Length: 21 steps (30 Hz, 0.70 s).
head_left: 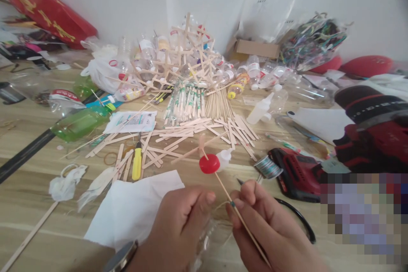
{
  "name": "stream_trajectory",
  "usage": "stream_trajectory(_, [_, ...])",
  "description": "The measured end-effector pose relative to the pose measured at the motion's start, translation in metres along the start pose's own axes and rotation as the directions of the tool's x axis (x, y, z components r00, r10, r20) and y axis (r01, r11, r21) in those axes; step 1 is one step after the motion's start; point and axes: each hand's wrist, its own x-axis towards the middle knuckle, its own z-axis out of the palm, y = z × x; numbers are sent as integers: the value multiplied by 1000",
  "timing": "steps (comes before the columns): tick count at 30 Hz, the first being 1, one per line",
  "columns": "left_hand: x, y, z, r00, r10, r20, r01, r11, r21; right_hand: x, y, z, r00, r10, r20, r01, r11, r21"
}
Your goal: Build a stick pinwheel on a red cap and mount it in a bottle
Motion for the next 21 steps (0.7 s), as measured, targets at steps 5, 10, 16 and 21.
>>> stream_trajectory(5, [8,-3,-1,991,-128,44,135,961,-242,8,-2,5,998,5,61,-2,998,-62])
stream_trajectory(10, [14,4,-2,971,-236,25,224,878,-424,12,1,6,986,4,166,48,951,-305])
stream_trajectory(16, [17,-2,-1,919,-390,53,341,722,-602,9,4,8,990,-100,100,135,880,-455])
stream_trajectory(21, [14,-4,-1,917,-379,125,359,648,-672,10,-3,7,993,-44,110,89,890,-446])
